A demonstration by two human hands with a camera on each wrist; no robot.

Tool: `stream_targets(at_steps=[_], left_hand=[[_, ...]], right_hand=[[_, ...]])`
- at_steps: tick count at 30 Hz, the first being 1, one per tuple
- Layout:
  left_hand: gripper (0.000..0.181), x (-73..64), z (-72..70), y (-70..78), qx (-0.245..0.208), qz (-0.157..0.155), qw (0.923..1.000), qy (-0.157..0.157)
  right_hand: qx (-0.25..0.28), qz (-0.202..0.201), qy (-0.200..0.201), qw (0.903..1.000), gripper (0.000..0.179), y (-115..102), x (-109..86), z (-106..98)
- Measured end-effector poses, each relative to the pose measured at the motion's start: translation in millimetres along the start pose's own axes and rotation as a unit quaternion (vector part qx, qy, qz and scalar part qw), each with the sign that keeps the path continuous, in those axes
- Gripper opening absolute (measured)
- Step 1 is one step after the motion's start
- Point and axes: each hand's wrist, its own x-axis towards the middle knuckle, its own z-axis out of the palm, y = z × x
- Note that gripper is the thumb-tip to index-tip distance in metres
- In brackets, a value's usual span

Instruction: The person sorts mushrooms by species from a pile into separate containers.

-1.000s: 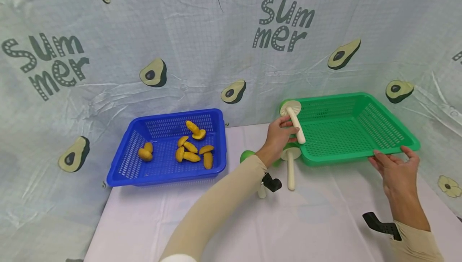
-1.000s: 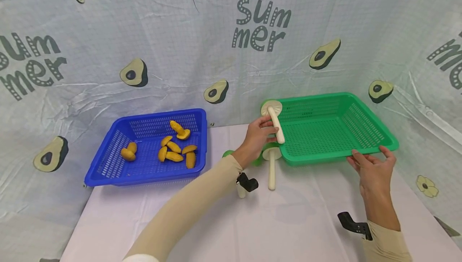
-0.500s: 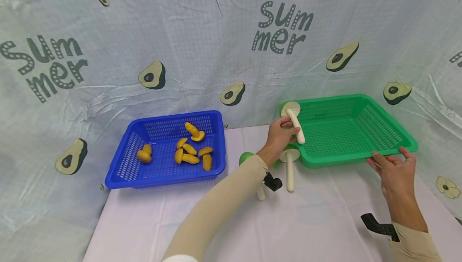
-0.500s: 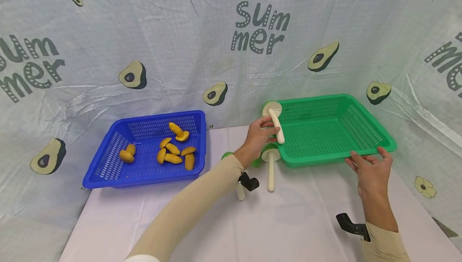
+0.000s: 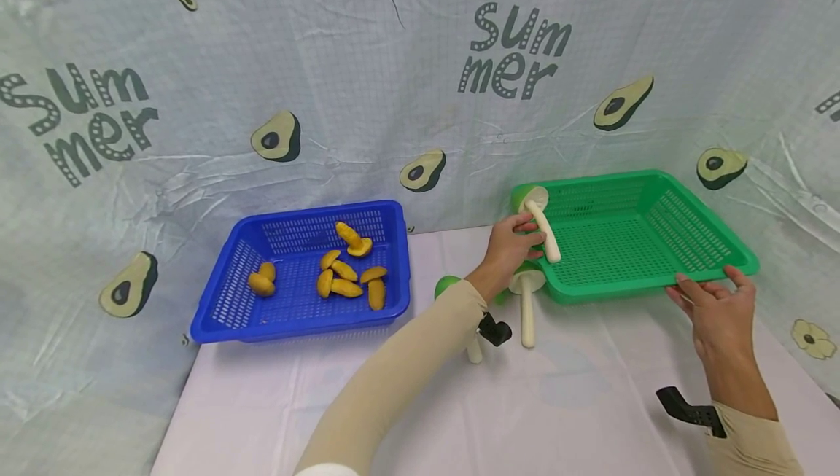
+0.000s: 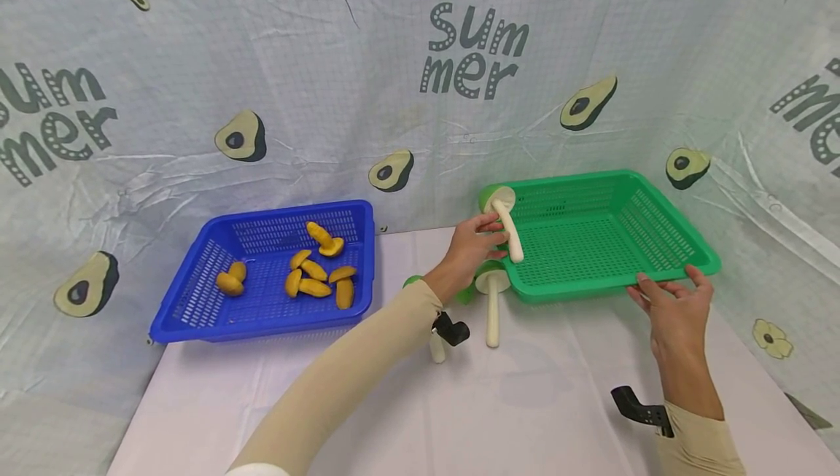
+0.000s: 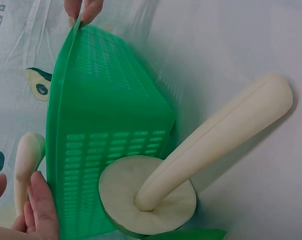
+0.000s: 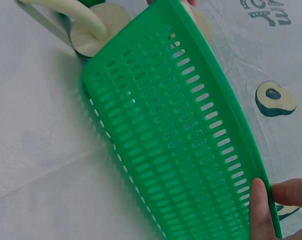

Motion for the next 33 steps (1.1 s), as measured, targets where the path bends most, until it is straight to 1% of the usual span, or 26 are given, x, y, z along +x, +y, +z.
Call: stream_targets(at_steps=[3, 6, 9, 12, 14, 18, 22, 28, 33], left_hand=[[0.04, 0.9, -0.6, 0.2, 0.003, -0.002, 1.0, -0.008], [0.041, 0.4, -4.4, -0.4, -0.003, 0.003, 0.9997, -0.022], [0.046, -2.2, -12.8, 0.0, -0.02, 0.006, 0.9988, -0.044], [0.048, -4.5, -24.9, 0.0, -0.037, 0.003, 0.9978, -0.055], [0.045, -5.6, -34.1, -1.1, -0.039, -0.001, 0.9979, -0.051], [0.038, -7.8, -51.8, -4.7, -0.046, -0.009, 0.9985, -0.028], [0.037, -14.0, -67.3, -7.4, -0.051, -0.01, 0.9985, -0.017], [0.037, -25.6, -83.1, -12.8, -0.053, 0.0, 0.9985, -0.016], [0.035, -37.5, -91.7, -17.1, -0.058, -0.004, 0.9982, -0.013]], right_hand=[[0.005, -0.003, -0.006, 1.0, 0.105, -0.5, -0.3, 0.0], [0.007, -0.006, -0.011, 0.9999, 0.105, 0.3, -1.3, -0.1], [0.007, -0.006, -0.011, 0.9999, 0.105, 1.2, -2.1, 0.4], [0.004, -0.006, -0.006, 1.0, 0.105, 1.9, -2.5, 0.8], [0.0, -0.006, -0.004, 1.0, 0.105, 2.2, -2.5, 0.5], [-0.007, -0.003, -0.004, 1.0, 0.106, 1.3, -3.0, -1.8], [-0.001, -0.001, -0.006, 1.0, 0.107, 0.0, -3.0, -3.4], [-0.01, -0.001, 0.001, 1.0, 0.108, 0.6, -2.3, -2.9], [-0.002, 0.001, -0.004, 1.0, 0.107, 1.2, -2.2, -3.0]])
